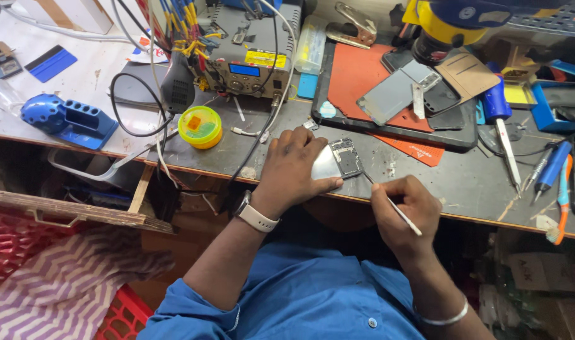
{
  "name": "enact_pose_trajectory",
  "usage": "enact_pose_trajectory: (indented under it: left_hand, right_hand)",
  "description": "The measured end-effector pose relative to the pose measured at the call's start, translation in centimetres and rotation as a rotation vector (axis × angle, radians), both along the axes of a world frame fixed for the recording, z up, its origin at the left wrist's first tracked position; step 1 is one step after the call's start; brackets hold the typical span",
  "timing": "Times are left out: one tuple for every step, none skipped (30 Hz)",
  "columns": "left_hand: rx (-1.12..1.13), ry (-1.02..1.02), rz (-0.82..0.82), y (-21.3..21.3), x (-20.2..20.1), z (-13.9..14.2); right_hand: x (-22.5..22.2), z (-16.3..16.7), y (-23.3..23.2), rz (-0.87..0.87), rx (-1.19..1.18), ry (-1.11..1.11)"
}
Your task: The person uses a small metal tool to pry and separate parts of a disassembled mobile phone held in the left hand. The work is performed on a cluttered workbench with various tools and electronic components visible.
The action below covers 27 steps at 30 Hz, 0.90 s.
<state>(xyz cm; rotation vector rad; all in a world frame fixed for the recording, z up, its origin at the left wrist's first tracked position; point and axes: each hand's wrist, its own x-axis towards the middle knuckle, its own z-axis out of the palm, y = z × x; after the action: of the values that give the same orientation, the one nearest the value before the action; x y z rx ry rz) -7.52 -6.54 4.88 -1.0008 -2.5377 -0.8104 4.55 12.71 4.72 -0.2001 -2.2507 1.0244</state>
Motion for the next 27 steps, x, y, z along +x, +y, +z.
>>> enact_pose_trajectory:
  left_hand:
    - [-0.005, -0.011, 0.003, 0.0, 0.0, -0.1]
    - [-0.012, -0.027, 0.002, 0.0, -0.1, -0.2]
    - [-0.020, -0.024, -0.003, -0.1, -0.1, -0.2]
    - [-0.025, -0.016, -0.012, 0.0, -0.1, -0.3]
    - [-0.029, -0.001, -0.020, 0.0, -0.2, -0.3]
    - [-0.022, 0.004, -0.024, 0.0, -0.2, -0.2]
    - [-0.014, 0.007, -0.028, 0.0, -0.1, -0.2]
    - [-0.005, 0.011, -0.030, 0.1, -0.1, -0.2]
    - [0.001, 0.013, -0.020, 0.1, -0.1, -0.2]
    - [0.007, 0.015, -0.008, 0.1, 0.0, -0.2]
    - [0.012, 0.015, 0.003, 0.1, 0.0, -0.3]
    - [0.013, 0.011, 0.003, 0.0, 0.1, -0.3]
    - [0.018, 0.008, 0.003, 0.0, 0.1, -0.4]
    - [0.022, 0.008, 0.007, -0.1, 0.1, -0.5]
    - [0.028, 0.052, 0.009, -0.1, 0.1, -0.6]
    - [0.029, 0.084, 0.007, -0.2, 0.0, -0.7]
    - [0.032, 0.111, -0.002, -0.1, 0.1, -0.7]
    - [0.017, 0.087, -0.005, -0.1, 0.1, -0.7]
    - [0.005, 0.079, -0.007, 0.0, 0.1, -0.7]
    - [-0.005, 0.079, -0.010, 0.1, 0.1, -0.5]
    - [-0.007, 0.073, -0.010, 0.1, 0.1, -0.4]
    - [-0.010, 0.058, -0.008, 0.2, 0.2, -0.2]
    - [-0.013, 0.043, -0.001, 0.1, 0.2, -0.1]
    - [-0.006, 0.049, 0.004, 0.1, 0.3, 0.0]
    - [-0.002, 0.053, 0.009, 0.1, 0.3, 0.1]
    - [0.000, 0.051, 0.011, 0.1, 0.4, 0.1]
    - [0.011, 0.046, 0.006, 0.0, 0.4, 0.1]
  right_hand:
    - [0.2, -0.2, -0.1, 0.006, -0.004, 0.012]
    - [0.3, -0.3, -0.1, 0.009, -0.011, 0.019]
    - [0.2, -0.5, -0.2, 0.028, -0.023, 0.023]
    - [-0.1, -0.6, -0.2, 0.044, -0.032, 0.031]
    - [-0.5, -0.6, -0.2, 0.060, -0.039, 0.046]
    - [-0.9, -0.7, -0.2, 0.054, -0.034, 0.044]
    - [-1.3, -0.6, -0.2, 0.048, -0.029, 0.041]
    - [-1.6, -0.6, -0.2, 0.044, -0.023, 0.037]
    - [-1.7, -0.5, -0.1, 0.035, -0.014, 0.034]
    - [-1.7, -0.5, -0.1, 0.027, -0.006, 0.029]
    - [-1.5, -0.4, 0.0, 0.019, 0.001, 0.024]
    - [-1.2, -0.4, 0.1, 0.036, -0.061, 0.008]
    - [-0.7, -0.4, 0.2, 0.053, -0.121, -0.007]
    - [-0.5, -0.4, 0.3, 0.074, -0.180, -0.020]
    - [-0.4, -0.4, 0.4, 0.060, -0.138, -0.019]
    - [-0.4, -0.4, 0.4, 0.042, -0.102, -0.029]
    - [-0.5, -0.4, 0.5, 0.017, -0.064, -0.044]
    - [-0.8, -0.4, 0.5, 0.017, -0.089, -0.060]
    - [-1.3, -0.4, 0.5, 0.018, -0.112, -0.060]
    - [-1.9, -0.2, 0.5, 0.019, -0.131, -0.051]
    - [-2.2, -0.1, 0.5, 0.029, -0.123, -0.032]
    - [-2.4, 0.1, 0.5, 0.041, -0.114, -0.022]
    - [-2.4, 0.3, 0.5, 0.057, -0.105, -0.013]
    - [-2.3, 0.5, 0.5, 0.026, -0.065, -0.056]
    - [-1.9, 0.7, 0.6, -0.004, -0.027, -0.101]
    - [-1.5, 0.8, 0.6, -0.036, 0.009, -0.151]
    - [-1.0, 0.9, 0.7, -0.005, -0.058, -0.131]
